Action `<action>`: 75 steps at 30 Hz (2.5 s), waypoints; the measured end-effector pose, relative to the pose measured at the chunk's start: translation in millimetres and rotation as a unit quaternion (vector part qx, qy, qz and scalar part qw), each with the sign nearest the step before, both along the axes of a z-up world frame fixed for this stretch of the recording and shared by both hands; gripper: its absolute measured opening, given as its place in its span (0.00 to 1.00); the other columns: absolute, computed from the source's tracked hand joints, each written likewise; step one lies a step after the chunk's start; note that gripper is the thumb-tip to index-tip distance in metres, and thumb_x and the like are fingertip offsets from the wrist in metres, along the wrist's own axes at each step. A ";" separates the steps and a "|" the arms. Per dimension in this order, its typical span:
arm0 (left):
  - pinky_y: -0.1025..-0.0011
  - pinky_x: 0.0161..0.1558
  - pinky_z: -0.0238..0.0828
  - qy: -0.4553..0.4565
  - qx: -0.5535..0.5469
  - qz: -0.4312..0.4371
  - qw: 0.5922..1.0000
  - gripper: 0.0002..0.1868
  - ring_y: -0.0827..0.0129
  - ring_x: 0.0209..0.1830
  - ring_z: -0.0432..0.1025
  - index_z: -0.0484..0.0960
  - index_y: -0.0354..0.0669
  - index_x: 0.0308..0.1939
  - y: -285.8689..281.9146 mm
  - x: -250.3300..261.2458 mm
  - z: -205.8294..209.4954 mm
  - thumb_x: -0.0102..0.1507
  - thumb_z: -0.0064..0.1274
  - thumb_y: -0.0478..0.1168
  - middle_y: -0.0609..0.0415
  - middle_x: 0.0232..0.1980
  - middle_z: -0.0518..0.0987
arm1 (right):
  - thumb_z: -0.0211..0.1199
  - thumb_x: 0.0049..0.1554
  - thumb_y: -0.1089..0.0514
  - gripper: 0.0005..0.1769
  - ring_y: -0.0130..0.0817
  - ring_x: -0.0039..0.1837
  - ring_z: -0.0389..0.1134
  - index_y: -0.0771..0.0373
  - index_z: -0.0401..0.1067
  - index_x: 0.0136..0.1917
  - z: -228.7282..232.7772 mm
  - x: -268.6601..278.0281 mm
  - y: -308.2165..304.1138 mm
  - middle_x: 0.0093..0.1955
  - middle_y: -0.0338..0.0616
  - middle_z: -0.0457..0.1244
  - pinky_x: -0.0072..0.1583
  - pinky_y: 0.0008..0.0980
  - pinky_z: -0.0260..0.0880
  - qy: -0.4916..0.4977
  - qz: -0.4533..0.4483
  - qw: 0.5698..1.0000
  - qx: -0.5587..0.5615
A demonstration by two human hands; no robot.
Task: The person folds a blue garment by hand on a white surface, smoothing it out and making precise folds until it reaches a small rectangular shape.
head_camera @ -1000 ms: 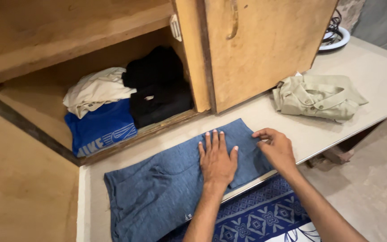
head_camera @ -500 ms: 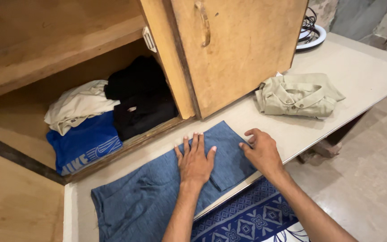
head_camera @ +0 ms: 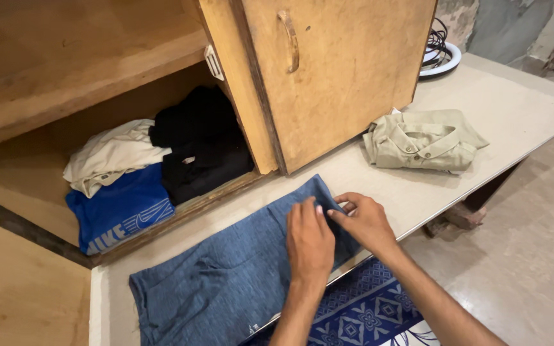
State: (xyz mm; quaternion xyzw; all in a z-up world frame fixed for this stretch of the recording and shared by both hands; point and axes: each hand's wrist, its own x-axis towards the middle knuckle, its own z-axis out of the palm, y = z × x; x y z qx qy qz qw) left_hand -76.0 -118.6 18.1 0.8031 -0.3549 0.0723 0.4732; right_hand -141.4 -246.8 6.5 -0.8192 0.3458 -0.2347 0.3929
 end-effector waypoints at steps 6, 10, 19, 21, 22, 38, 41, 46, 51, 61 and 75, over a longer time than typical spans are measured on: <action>0.56 0.50 0.72 0.264 0.059 0.049 0.961 0.31 0.44 0.47 0.78 0.79 0.30 0.49 -20.7 59.1 23.9 0.68 0.52 0.60 0.33 0.45 0.82 | 0.70 0.49 0.56 0.19 0.32 0.35 0.69 0.61 0.80 0.54 23.1 5.9 38.9 0.36 0.47 0.71 0.41 0.33 0.71 -0.069 0.043 0.997 -0.002; 0.62 0.40 0.77 0.304 0.127 0.013 0.944 0.32 0.50 0.37 0.83 0.84 0.24 0.38 -14.5 94.6 19.1 0.61 0.60 0.59 0.30 0.38 0.85 | 0.72 0.49 0.57 0.18 0.29 0.36 0.68 0.63 0.80 0.53 37.8 4.5 66.1 0.36 0.44 0.68 0.41 0.31 0.70 -0.117 0.103 0.988 -0.019; 0.62 0.21 0.71 0.324 0.030 0.001 0.946 0.09 0.61 0.21 0.76 0.81 0.31 0.34 6.2 131.5 -19.7 0.59 0.48 0.35 0.44 0.28 0.81 | 0.74 0.45 0.59 0.26 0.39 0.47 0.65 0.60 0.77 0.58 63.6 -3.4 101.8 0.43 0.45 0.66 0.50 0.37 0.67 -0.097 0.147 0.983 -0.057; 0.65 0.17 0.63 0.419 -0.056 -0.092 0.902 0.08 0.67 0.17 0.68 0.80 0.34 0.33 15.0 137.3 -17.0 0.63 0.46 0.34 0.51 0.25 0.75 | 0.75 0.42 0.60 0.30 0.40 0.55 0.67 0.60 0.75 0.59 69.5 -5.7 111.5 0.48 0.45 0.67 0.58 0.39 0.67 -0.127 0.159 0.968 -0.146; 0.65 0.17 0.63 0.418 -0.058 -0.089 0.902 0.08 0.67 0.17 0.68 0.80 0.34 0.33 20.0 140.0 -15.1 0.63 0.46 0.34 0.51 0.25 0.75 | 0.77 0.40 0.59 0.36 0.46 0.60 0.63 0.57 0.72 0.63 71.6 -8.8 118.7 0.56 0.47 0.64 0.62 0.45 0.61 -0.079 0.145 0.973 -0.160; 0.54 0.34 0.79 0.549 -0.118 -0.070 0.824 0.10 0.54 0.35 0.80 0.78 0.28 0.45 93.5 153.1 -9.1 0.66 0.44 0.33 0.41 0.41 0.81 | 0.66 0.43 0.67 0.24 0.56 0.73 0.61 0.66 0.74 0.56 22.3 -12.6 153.2 0.68 0.58 0.64 0.70 0.49 0.63 -0.198 0.188 0.898 -0.344; 0.54 0.38 0.80 0.567 -0.114 -0.078 0.812 0.12 0.53 0.38 0.80 0.79 0.27 0.48 110.1 154.9 -13.2 0.66 0.44 0.33 0.39 0.43 0.82 | 0.64 0.51 0.68 0.20 0.50 0.70 0.67 0.66 0.75 0.58 12.7 -13.1 159.5 0.67 0.56 0.67 0.70 0.46 0.66 -0.215 0.234 0.890 -0.327; 0.58 0.44 0.81 0.572 -0.135 -0.066 0.807 0.14 0.55 0.42 0.81 0.80 0.26 0.49 130.1 160.3 -30.5 0.62 0.45 0.28 0.38 0.46 0.83 | 0.63 0.53 0.69 0.20 0.50 0.69 0.68 0.68 0.75 0.60 0.9 -10.7 164.1 0.65 0.57 0.68 0.67 0.44 0.68 -0.173 0.292 0.895 -0.288; 0.61 0.50 0.79 0.594 -0.191 -0.077 0.778 0.13 0.58 0.45 0.79 0.80 0.29 0.50 138.9 162.1 -43.1 0.64 0.47 0.30 0.42 0.46 0.84 | 0.64 0.53 0.67 0.21 0.49 0.68 0.68 0.67 0.75 0.61 -5.9 -9.6 163.9 0.63 0.54 0.69 0.66 0.44 0.68 -0.164 0.326 0.878 -0.310; 0.72 0.52 0.72 0.405 -0.202 -0.024 0.892 0.15 0.66 0.47 0.76 0.80 0.30 0.54 133.6 167.9 -57.6 0.63 0.54 0.30 0.46 0.48 0.83 | 0.69 0.54 0.62 0.19 0.43 0.67 0.68 0.67 0.77 0.59 -9.4 -10.9 163.7 0.62 0.49 0.70 0.65 0.40 0.68 -0.171 0.372 0.855 -0.319; 0.55 0.69 0.63 -0.194 0.043 0.071 0.978 0.19 0.42 0.71 0.66 0.80 0.37 0.56 137.1 111.5 -12.9 0.62 0.48 0.26 0.36 0.66 0.76 | 0.68 0.59 0.53 0.20 0.50 0.71 0.64 0.69 0.77 0.59 5.2 -9.6 158.6 0.62 0.56 0.69 0.69 0.47 0.62 -0.187 0.347 0.865 -0.311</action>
